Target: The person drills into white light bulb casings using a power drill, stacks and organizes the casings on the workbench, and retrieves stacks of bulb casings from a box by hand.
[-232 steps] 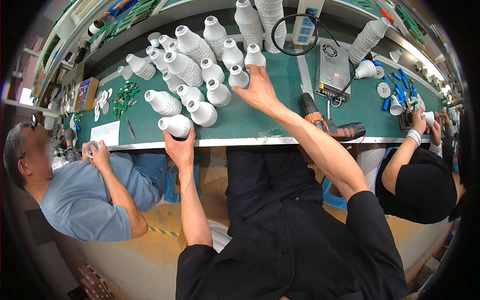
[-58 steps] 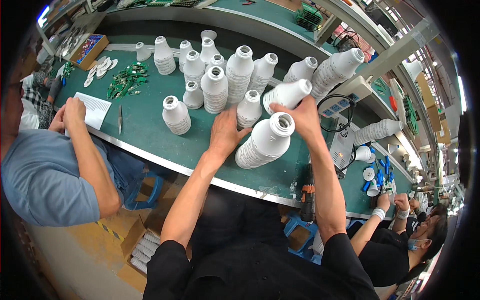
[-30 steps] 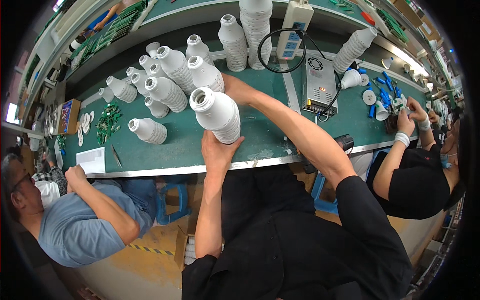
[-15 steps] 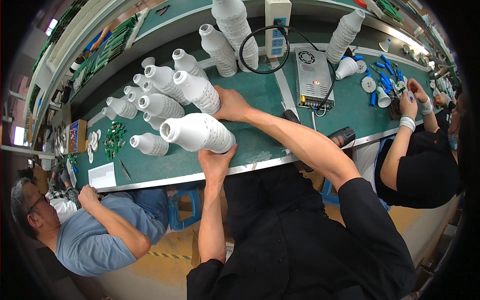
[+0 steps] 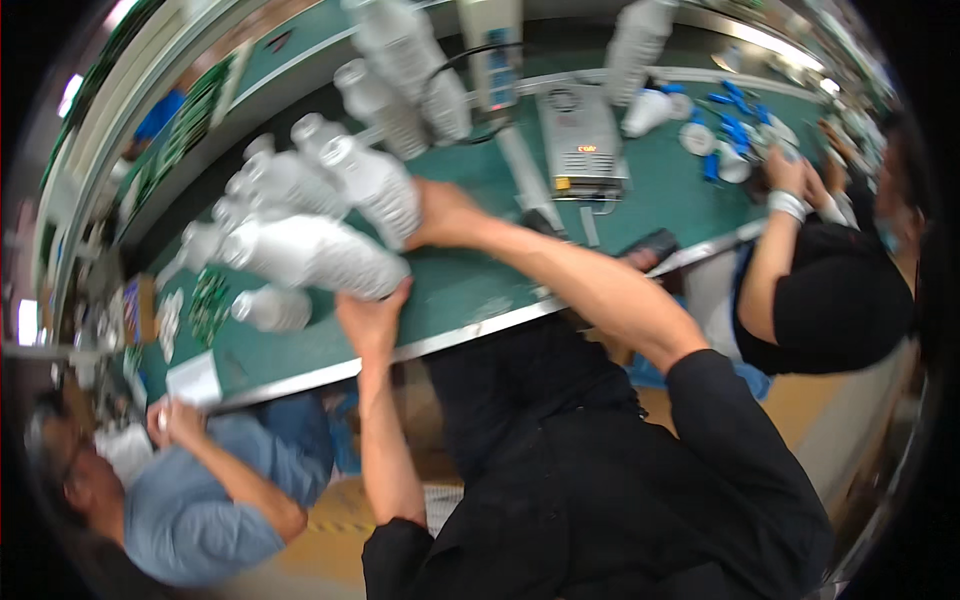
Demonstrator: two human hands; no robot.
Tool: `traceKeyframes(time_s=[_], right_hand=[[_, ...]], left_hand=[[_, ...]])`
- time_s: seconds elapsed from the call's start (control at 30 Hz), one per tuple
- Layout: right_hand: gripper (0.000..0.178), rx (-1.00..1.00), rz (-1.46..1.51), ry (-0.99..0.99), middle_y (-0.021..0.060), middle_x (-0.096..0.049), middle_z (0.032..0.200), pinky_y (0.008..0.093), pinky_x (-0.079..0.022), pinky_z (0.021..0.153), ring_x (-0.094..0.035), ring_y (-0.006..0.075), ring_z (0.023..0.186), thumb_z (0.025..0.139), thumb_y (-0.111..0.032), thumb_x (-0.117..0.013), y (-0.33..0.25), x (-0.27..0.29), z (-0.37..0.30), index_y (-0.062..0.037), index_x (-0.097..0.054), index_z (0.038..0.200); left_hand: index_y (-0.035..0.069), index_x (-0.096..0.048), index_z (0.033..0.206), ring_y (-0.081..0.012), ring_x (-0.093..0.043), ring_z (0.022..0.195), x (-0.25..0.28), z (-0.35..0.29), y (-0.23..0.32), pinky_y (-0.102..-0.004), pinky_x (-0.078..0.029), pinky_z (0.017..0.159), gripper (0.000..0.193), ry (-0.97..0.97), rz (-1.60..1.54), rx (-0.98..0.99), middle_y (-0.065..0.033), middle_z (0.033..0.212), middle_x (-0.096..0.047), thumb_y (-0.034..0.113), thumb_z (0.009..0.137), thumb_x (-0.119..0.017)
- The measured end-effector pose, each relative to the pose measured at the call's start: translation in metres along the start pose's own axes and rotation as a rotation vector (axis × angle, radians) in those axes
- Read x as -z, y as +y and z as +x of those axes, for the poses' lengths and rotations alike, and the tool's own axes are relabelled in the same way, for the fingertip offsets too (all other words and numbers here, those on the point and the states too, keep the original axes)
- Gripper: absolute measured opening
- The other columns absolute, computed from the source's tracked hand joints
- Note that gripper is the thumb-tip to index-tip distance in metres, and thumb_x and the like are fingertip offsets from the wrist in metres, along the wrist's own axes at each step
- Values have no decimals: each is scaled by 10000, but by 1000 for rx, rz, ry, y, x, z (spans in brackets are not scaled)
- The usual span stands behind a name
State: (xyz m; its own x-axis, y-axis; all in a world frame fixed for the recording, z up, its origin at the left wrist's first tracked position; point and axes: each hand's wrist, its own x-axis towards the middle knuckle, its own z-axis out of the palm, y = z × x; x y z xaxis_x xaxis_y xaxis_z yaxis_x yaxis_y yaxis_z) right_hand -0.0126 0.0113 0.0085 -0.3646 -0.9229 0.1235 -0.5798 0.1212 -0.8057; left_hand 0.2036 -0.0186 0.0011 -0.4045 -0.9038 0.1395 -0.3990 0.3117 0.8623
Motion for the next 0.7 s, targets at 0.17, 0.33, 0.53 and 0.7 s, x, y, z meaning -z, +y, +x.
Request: traceKeyframes(time_s=[0.17, 0.33, 0.53, 0.7], right_hand=[[794, 41, 108, 2, 220, -710, 1092, 464, -539, 894, -670, 406, 1061, 509, -291, -914, -18, 19, -22, -10, -593, 1179], [757, 59, 130, 66, 203, -720, 1075, 445, -543, 895, -689, 376, 1037, 538, -244, -908, -21, 81, -57, -2, -593, 1182], [726, -3, 111, 212, 182, -724, 1115, 389, -540, 932, -702, 288, 1063, 587, -159, -889, -23, 159, -111, -12, -596, 1234], [728, -117, -1, 404, 159, -724, 1130, 372, -531, 968, -694, 243, 1067, 590, -153, -890, -6, 231, -160, -24, -606, 1247]], left_hand=[[-62, -647, 1157, -216, -692, 1017, 4, -1, 22, -355, -509, 947, 568, -32, -90, -6, -156, 1128, -727, 108, 686, -916], [-58, -633, 1181, -212, -695, 1011, -18, -2, 63, -350, -518, 936, 573, -154, -154, -65, -146, 1123, -727, 90, 700, -907], [-37, -637, 1199, -216, -669, 1090, -63, -7, 115, -351, -509, 954, 583, -312, -231, -207, -130, 1168, -708, 71, 691, -903], [16, -653, 1162, -298, -661, 1087, -134, -6, 171, -408, -511, 956, 605, -395, -151, -438, -144, 1150, -696, 124, 628, -917]])
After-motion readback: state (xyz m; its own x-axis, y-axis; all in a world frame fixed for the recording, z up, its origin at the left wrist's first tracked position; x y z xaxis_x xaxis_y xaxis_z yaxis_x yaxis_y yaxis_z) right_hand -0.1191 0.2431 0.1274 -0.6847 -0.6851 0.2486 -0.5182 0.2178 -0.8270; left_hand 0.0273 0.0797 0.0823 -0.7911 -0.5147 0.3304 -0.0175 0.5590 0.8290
